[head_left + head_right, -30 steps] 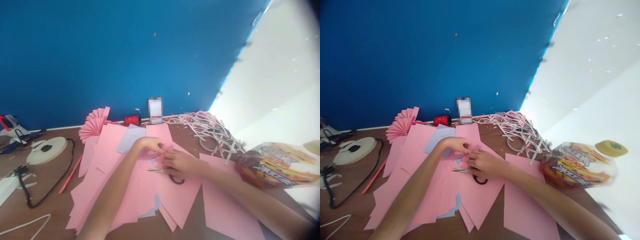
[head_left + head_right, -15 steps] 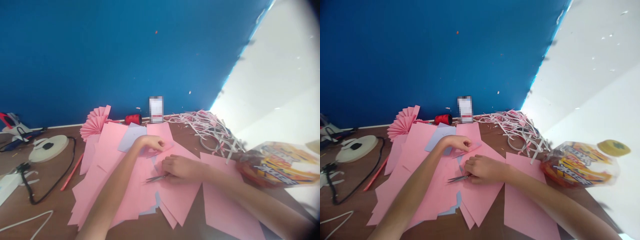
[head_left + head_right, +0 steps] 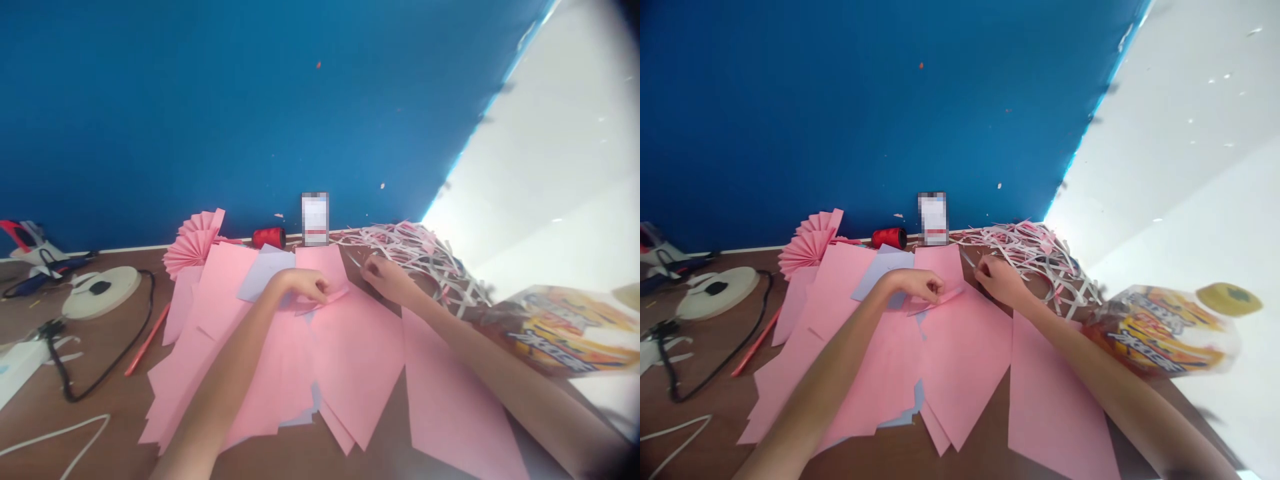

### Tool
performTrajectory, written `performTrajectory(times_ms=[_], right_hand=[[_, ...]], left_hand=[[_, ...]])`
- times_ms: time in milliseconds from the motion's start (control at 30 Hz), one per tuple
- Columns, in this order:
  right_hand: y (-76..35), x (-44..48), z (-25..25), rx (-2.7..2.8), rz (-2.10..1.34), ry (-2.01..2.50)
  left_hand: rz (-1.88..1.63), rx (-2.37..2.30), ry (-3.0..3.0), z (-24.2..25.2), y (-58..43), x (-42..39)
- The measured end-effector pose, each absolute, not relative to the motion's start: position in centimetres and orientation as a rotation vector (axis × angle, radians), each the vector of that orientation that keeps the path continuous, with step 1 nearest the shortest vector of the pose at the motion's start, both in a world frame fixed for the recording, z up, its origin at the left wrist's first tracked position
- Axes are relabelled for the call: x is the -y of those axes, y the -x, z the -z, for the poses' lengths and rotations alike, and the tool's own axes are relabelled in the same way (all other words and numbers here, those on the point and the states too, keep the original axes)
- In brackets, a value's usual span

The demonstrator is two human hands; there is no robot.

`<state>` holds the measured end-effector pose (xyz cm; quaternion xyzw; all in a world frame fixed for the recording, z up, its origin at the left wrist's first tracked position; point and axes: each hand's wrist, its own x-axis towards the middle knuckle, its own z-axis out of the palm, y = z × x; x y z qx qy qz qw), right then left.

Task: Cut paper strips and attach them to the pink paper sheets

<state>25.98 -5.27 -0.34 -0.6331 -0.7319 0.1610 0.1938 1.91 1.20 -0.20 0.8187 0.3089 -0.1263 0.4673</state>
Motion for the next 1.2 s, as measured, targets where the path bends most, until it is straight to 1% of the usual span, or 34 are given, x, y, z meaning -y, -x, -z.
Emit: performTrajectory(times_ms=[67, 167, 233, 300, 433, 533, 667, 800, 933, 1100, 1200], right_hand=[[-26.5, 5.0, 1.5, 2.07, -0.274, 1.988], [-26.7, 5.2, 2.2, 2.15, -0.079, 2.092], [-26.4, 5.5, 2.1, 2.181, 0.029, 2.049], [-26.0, 5.6, 1.8, 2.209, 0.056, 1.864], [-25.0, 5.8, 1.4, 2.322, -0.279, 1.223], [-24.4, 6.0, 1.9, 2.386, -0.383, 0.981], [-24.2, 6.4, 2.8, 2.464, -0.442, 0.873], [-24.4, 6.5, 2.8, 2.511, -0.469, 0.832], [-24.6, 6.3, 2.7, 2.564, -0.524, 0.824], [-24.8, 5.9, 2.4, 2.535, -0.733, 0.822], [-24.7, 5.7, 1.7, 2.602, -0.738, 0.863]], left_hand=[[0.286, -0.745, -2.002, 0.0, -1.7, -1.2], [0.284, -0.736, -2.002, -0.3, -1.7, -0.9], [0.299, -0.749, -2.023, -0.6, -1.8, -0.7], [0.327, -0.781, -2.059, -0.7, -2.2, -0.5], [0.375, -0.877, -2.128, -0.6, -3.0, -0.1], [0.375, -0.921, -2.176, -0.4, -3.3, 0.1], [0.388, -0.927, -2.18, -0.6, -3.4, 0.3], [0.486, -0.888, -2.144, -1.1, -3.3, 0.6], [0.554, -0.878, -2.066, -1.4, -3.0, 0.6], [0.541, -0.877, -2.01, -1.5, -2.4, 0.3], [0.551, -0.864, -1.981, -1.8, -2.0, 0.3]])
